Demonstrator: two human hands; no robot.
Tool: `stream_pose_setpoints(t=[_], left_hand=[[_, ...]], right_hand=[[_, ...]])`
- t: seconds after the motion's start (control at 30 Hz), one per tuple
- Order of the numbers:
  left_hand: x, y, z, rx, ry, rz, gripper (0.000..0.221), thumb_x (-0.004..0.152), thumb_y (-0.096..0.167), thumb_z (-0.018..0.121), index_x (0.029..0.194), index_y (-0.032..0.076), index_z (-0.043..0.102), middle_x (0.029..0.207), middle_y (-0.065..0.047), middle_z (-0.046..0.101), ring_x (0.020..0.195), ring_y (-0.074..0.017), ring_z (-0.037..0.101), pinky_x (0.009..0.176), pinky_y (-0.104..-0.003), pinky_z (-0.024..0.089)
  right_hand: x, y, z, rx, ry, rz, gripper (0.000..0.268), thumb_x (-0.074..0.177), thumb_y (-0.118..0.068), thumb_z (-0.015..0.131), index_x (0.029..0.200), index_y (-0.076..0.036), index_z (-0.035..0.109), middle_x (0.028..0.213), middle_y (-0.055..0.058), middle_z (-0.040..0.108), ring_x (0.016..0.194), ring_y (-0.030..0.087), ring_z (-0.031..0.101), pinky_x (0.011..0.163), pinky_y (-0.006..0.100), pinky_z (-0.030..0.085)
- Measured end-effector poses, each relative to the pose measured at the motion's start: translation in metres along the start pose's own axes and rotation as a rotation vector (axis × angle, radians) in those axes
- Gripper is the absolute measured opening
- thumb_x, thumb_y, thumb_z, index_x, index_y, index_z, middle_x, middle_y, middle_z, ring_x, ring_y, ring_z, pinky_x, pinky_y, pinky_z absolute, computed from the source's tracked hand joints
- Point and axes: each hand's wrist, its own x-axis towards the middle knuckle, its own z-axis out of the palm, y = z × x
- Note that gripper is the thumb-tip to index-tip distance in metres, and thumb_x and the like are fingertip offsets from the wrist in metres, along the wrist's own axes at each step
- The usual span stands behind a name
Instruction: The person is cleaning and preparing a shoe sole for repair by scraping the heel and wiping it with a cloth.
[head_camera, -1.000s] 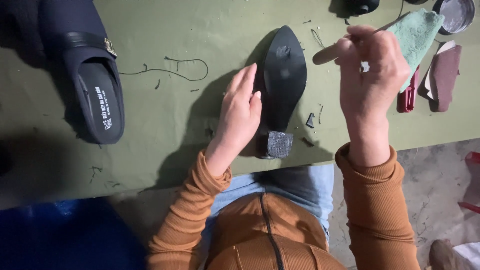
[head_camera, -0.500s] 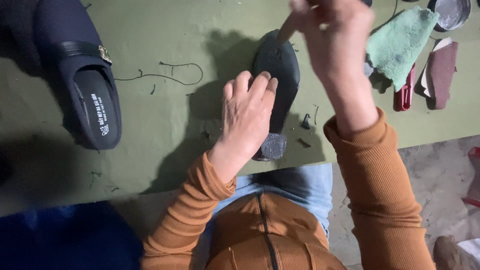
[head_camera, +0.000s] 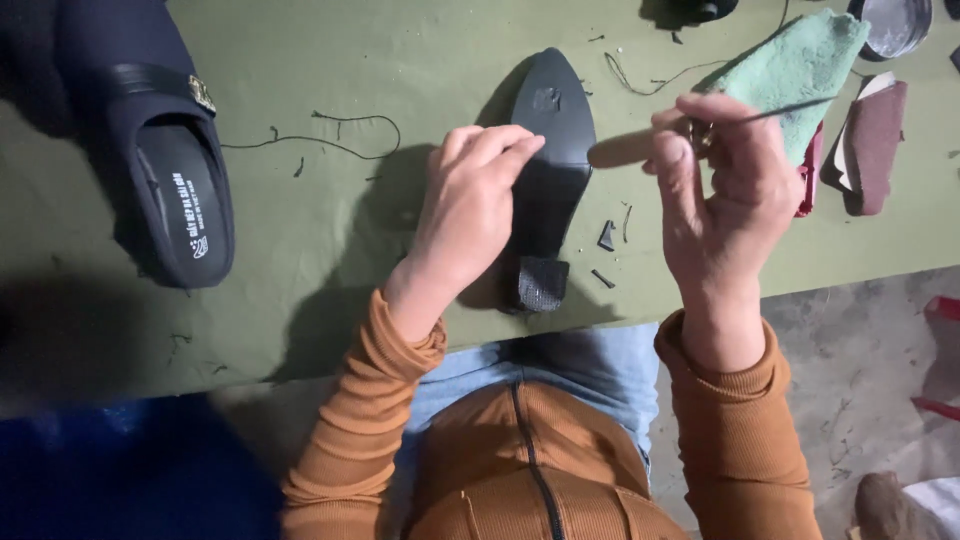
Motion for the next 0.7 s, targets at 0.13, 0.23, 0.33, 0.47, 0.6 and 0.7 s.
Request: stream_pose_setpoints(t=[0.13, 0.23, 0.33, 0.47, 0.6, 0.7], left_hand=[[-0.018, 0.002, -0.02, -0.173, 0.081, 0.016, 0.032, 0.076, -0.016, 0.035, 0.101, -0.004, 0.051, 0.099, -0.013, 0.054, 0.089, -0.0265, 0.05, 0.081, -0.034, 0.039], [-0.041, 0.0, -0.026, -0.226, 0.075, -0.104, 0.037, 0.076, -0.014, 0.033, 0.106, -0.001, 0.049, 0.101, -0.014, 0.051, 0.093, -0.0267, 0.049, 0.084, -0.033, 0.039], [-0.059, 0.001, -0.024, -0.205, 0.089, -0.189, 0.03, 0.08, -0.008, 0.036, 0.106, -0.003, 0.05, 0.1, -0.016, 0.052, 0.092, -0.0257, 0.049, 0.081, -0.032, 0.041], [-0.078, 0.008, -0.02, -0.241, 0.079, -0.22, 0.031, 0.079, -0.007, 0.036, 0.106, -0.002, 0.05, 0.098, -0.015, 0.051, 0.089, -0.025, 0.049, 0.078, -0.032, 0.042], [-0.085, 0.014, -0.019, -0.292, 0.067, -0.209, 0.033, 0.076, -0.009, 0.037, 0.105, -0.001, 0.05, 0.097, -0.015, 0.051, 0.088, -0.0265, 0.048, 0.079, -0.033, 0.043], [-0.089, 0.014, -0.013, -0.286, 0.088, -0.193, 0.033, 0.079, -0.009, 0.04, 0.109, 0.002, 0.048, 0.098, -0.013, 0.052, 0.087, -0.0251, 0.049, 0.08, -0.033, 0.044]], right_hand=[[-0.009, 0.001, 0.003, 0.01, 0.0, 0.065, 0.019, 0.093, -0.012, 0.048, 0.099, 0.006, 0.045, 0.085, 0.017, 0.055, 0.061, 0.019, 0.052, 0.06, 0.026, 0.042], [-0.009, 0.0, 0.008, -0.013, -0.021, 0.052, 0.009, 0.093, 0.001, 0.048, 0.099, 0.007, 0.044, 0.084, 0.017, 0.055, 0.061, 0.019, 0.053, 0.058, 0.026, 0.043], [-0.002, -0.001, 0.017, -0.031, -0.06, -0.017, 0.024, 0.093, -0.014, 0.047, 0.1, 0.009, 0.046, 0.086, 0.019, 0.057, 0.06, 0.019, 0.054, 0.053, 0.023, 0.042], [0.005, -0.007, 0.034, -0.088, -0.114, -0.136, 0.017, 0.085, 0.011, 0.055, 0.101, 0.009, 0.049, 0.086, 0.018, 0.057, 0.073, 0.022, 0.055, 0.067, 0.03, 0.049], [0.01, -0.008, 0.048, -0.083, -0.197, -0.165, 0.014, 0.086, 0.011, 0.054, 0.099, 0.011, 0.049, 0.079, 0.017, 0.055, 0.066, 0.021, 0.054, 0.062, 0.028, 0.048], [0.024, -0.034, 0.048, 0.031, -0.186, -0.183, 0.012, 0.089, 0.017, 0.05, 0.097, 0.012, 0.043, 0.074, 0.018, 0.059, 0.068, 0.025, 0.062, 0.063, 0.028, 0.048]])
